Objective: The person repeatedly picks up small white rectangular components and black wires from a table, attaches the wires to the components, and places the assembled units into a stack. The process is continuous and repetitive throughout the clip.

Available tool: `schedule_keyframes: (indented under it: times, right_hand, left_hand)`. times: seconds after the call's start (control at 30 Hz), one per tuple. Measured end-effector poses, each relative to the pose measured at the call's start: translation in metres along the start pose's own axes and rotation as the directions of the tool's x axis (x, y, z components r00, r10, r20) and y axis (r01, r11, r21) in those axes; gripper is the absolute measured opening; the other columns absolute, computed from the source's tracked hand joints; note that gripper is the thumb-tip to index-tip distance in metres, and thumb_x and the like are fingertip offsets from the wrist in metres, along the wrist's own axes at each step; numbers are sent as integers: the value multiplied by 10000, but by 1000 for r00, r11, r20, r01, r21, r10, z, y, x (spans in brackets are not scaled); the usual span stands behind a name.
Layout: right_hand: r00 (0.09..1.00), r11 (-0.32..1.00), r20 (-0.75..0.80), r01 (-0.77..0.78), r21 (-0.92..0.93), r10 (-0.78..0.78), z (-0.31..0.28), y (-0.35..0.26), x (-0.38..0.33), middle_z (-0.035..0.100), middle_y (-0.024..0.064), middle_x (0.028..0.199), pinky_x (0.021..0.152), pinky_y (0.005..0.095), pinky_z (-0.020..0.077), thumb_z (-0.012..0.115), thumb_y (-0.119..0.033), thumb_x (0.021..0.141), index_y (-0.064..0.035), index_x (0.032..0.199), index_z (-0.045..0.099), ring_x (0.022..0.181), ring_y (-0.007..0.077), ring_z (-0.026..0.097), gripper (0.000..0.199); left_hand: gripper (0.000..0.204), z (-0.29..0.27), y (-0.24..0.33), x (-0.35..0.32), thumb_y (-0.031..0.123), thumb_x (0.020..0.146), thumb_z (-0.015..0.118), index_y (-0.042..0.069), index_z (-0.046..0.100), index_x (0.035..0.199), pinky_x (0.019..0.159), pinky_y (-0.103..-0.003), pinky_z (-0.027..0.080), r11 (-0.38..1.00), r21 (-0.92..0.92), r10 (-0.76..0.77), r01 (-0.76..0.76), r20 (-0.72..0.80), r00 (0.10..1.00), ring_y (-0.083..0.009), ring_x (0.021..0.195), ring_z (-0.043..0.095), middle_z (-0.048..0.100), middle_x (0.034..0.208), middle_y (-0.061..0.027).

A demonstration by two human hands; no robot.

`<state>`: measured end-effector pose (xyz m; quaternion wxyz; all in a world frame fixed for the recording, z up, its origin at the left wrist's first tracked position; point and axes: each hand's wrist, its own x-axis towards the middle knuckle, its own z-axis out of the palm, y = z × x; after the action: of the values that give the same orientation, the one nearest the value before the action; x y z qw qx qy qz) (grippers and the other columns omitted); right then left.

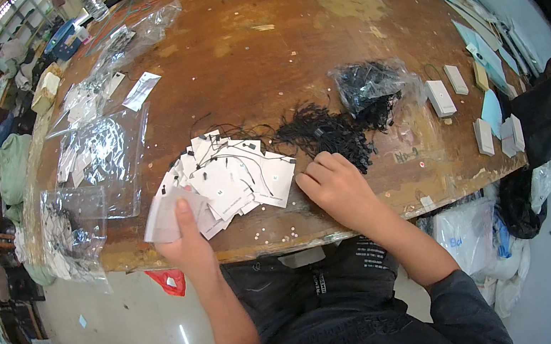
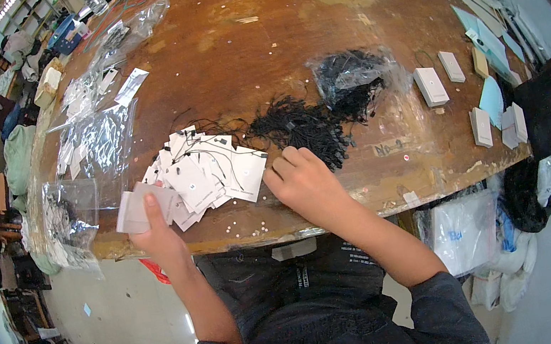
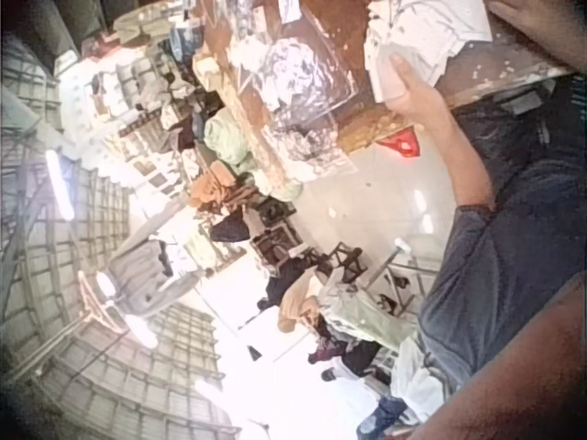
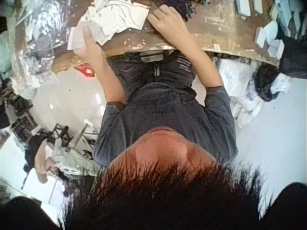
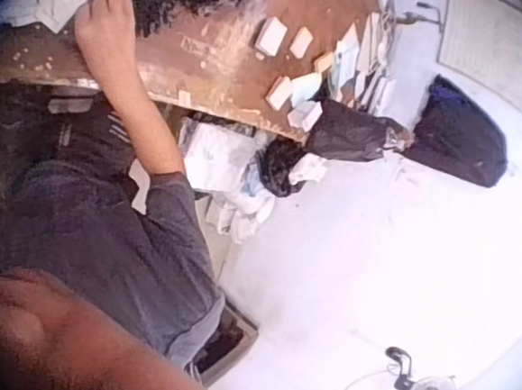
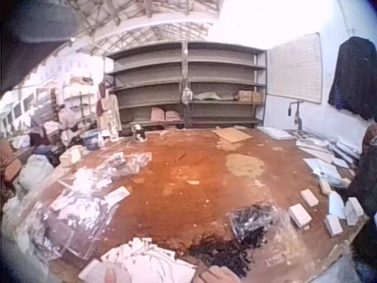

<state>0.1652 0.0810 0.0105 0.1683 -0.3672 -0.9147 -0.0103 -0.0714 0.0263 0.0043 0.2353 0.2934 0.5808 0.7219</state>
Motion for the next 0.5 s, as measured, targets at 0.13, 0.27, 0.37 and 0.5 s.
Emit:
schedule_keyframes:
  times: [0.13, 0.27, 0.37, 0.5]
  right_hand:
    - [955, 944, -271, -28, 328, 122, -6, 9, 4, 634, 90, 920, 728, 334, 484, 665, 43, 721, -17, 874, 608, 851, 232, 605, 175]
    - [783, 249, -282, 167, 954, 554, -12, -8, -6, 647, 90, 967, 586, 222, 467, 636, 56, 818, 11, 923, 642, 713, 99, 604, 115]
    - [908, 370, -134, -25, 929, 397, -11, -22, -8, 620, 97, 969, 596, 191, 449, 628, 76, 824, 37, 927, 616, 728, 84, 575, 111]
    - [864, 5, 73, -87, 996, 498, -4, -36, -10, 611, 75, 951, 607, 179, 437, 585, 88, 836, 21, 931, 620, 758, 49, 551, 122]
  left_hand:
    - [247, 0, -1, -20, 119, 907, 632, -32, 573, 1094, 879, -359, 505, 997, -74, 44, -27, 233, 972, -217, 961, 646, 666, 1001, -139]
    - [286, 18, 4, -49, 100, 910, 613, -24, 529, 1154, 818, -435, 568, 804, -412, -126, 428, 586, 801, -271, 947, 662, 623, 1079, -142]
    - [302, 35, 5, -74, 94, 925, 597, -23, 503, 1187, 792, -454, 598, 606, -341, -355, 718, 692, 629, -263, 930, 665, 610, 1094, -133]
    - [301, 39, 4, -89, 91, 937, 586, -28, 497, 1199, 779, -455, 612, 515, -270, -474, 813, 701, 533, -246, 929, 664, 609, 1086, -119]
